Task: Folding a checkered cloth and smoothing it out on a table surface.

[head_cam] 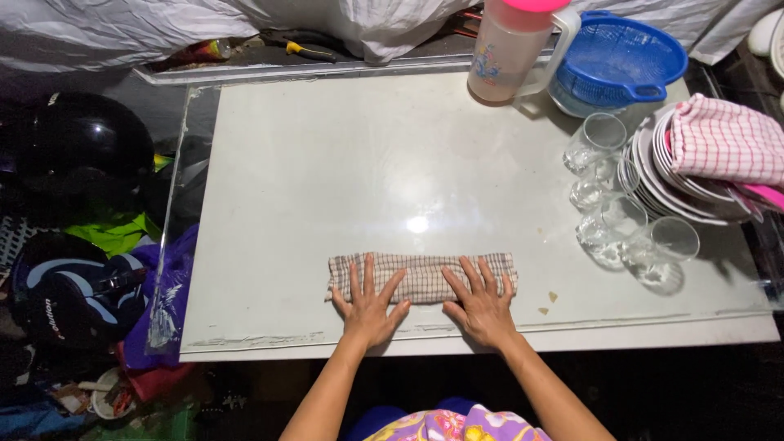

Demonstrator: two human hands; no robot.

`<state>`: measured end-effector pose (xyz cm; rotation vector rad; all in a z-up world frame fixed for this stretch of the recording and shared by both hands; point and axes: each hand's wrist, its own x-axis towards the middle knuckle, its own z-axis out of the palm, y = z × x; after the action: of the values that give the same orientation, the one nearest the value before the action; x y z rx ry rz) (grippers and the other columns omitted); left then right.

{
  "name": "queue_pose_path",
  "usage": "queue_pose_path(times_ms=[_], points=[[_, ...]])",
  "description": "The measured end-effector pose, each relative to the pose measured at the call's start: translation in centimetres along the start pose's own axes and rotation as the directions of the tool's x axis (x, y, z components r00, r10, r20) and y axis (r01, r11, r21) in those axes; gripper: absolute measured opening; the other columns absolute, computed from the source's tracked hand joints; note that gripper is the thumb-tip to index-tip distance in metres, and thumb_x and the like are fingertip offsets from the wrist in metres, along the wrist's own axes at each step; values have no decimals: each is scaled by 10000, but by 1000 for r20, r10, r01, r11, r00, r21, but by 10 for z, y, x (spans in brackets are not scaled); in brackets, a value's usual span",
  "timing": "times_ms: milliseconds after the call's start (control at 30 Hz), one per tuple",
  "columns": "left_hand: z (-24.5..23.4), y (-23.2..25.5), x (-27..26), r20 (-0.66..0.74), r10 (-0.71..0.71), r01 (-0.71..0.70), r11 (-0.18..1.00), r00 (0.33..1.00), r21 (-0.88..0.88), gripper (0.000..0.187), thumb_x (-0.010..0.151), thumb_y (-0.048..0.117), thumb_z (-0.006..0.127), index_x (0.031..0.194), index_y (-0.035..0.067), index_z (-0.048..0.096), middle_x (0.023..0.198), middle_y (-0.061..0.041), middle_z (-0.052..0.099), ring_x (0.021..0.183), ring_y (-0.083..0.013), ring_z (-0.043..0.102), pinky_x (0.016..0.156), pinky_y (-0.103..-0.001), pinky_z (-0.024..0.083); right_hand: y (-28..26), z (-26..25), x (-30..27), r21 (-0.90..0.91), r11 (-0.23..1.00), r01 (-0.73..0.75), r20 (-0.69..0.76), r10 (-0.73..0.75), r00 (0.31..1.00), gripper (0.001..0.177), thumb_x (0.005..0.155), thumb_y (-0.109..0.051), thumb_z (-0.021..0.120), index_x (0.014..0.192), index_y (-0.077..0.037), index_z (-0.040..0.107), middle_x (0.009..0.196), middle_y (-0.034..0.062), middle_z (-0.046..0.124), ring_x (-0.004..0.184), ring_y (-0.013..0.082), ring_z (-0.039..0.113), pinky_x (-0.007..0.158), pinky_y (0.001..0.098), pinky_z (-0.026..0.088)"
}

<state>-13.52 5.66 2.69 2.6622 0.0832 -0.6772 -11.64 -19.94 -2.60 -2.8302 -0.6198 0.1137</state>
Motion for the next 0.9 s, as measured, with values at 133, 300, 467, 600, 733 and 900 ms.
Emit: queue_pose_path(times_ms=[133,300,467,600,733,900], points=[[17,-10,-14,57,-5,5,1000,998,5,639,948,659,436,1549,519,270,1702,-91,-179,1535,-388,-238,1078,-799,-119,-19,6,-28,-1,997,-71,25,71,997,644,942,-601,491,1533,-399,332,1638,-2,163,1510,276,94,1132,644,8],[39,-1,-3,-49,114,-115,993,992,-2,548,1021,577,450,1541,458,323,1721,-110,-137,1557,-396,-204,1099,-795,-98,-39,6,-20,61,983,-173,-1,174,985,624,942,-602,490,1520,-403,366,1637,50,172,1524,310,99,1131,671,33],[17,26,12,3,170,-170,984,985,54,612,1010,555,435,1574,506,203,1702,-95,-151,1531,-402,-210,1075,-820,-81,-37,-6,16,53,985,-164,79,159,984,647,944,-592,484,1540,-405,319,1651,83,128,1506,364,46,1088,720,6],[7,35,47,16,138,-139,987,990,78,617,1006,563,432,1568,539,177,1704,-82,-147,1530,-394,-213,1085,-809,-79,-18,-12,48,94,984,-150,108,140,984,643,964,-596,461,1559,-411,304,1664,84,112,1513,379,37,1101,725,-7],[-15,48,88,21,101,-102,992,995,68,616,1003,575,429,1563,548,175,1707,-67,-140,1533,-382,-216,1099,-799,-82,5,-20,94,96,985,-140,124,128,984,639,969,-603,447,1562,-408,307,1666,94,116,1515,385,38,1109,721,-9],[-32,59,137,16,37,-37,999,999,35,617,997,586,435,1558,558,180,1708,-58,-154,1532,-369,-241,1108,-777,-112,31,-30,142,125,989,-83,107,70,992,624,986,-596,434,1566,-393,322,1672,112,145,1525,388,59,1125,709,-10]])
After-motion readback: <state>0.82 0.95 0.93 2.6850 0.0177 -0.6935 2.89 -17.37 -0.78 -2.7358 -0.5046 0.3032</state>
